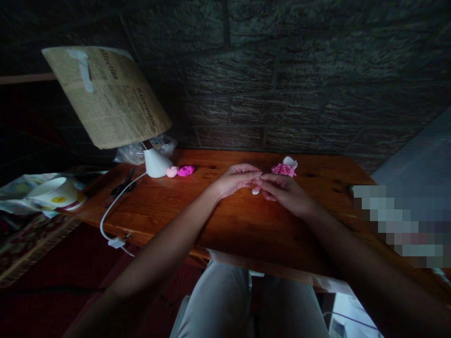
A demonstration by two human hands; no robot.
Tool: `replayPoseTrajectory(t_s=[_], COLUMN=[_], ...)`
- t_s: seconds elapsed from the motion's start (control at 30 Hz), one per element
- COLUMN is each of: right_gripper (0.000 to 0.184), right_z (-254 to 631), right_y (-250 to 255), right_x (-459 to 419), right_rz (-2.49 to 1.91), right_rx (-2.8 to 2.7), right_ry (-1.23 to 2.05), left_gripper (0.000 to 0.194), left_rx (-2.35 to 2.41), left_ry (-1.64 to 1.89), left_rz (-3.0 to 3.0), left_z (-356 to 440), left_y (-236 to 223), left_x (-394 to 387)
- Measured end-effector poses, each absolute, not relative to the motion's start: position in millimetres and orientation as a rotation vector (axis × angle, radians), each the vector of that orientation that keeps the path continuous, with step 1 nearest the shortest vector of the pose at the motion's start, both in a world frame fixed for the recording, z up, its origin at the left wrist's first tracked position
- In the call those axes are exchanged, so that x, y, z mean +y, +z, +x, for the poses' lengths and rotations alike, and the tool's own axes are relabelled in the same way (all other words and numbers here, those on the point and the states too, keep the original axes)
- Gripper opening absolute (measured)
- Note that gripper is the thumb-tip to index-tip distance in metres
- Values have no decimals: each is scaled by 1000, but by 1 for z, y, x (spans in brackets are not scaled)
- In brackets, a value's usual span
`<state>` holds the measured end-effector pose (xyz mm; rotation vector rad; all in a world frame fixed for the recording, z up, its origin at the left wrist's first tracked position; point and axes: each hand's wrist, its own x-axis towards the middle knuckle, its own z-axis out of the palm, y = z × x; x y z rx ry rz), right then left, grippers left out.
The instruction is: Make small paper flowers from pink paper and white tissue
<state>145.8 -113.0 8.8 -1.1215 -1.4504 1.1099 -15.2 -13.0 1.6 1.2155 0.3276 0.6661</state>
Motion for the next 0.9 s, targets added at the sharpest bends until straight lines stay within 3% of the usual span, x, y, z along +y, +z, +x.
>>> replayPoseTrajectory(t_s=[0.9], right_gripper=[36], right_z=[149], right_y=[4], right_x=[-111], right_rz=[-1074], right_rx=[-1434], right_ry=[1151], left_gripper=[43], left_rx=[298], left_ry=[658], left_rz=[1272], left_z=[-12], left_y=[2], left_x=[-16])
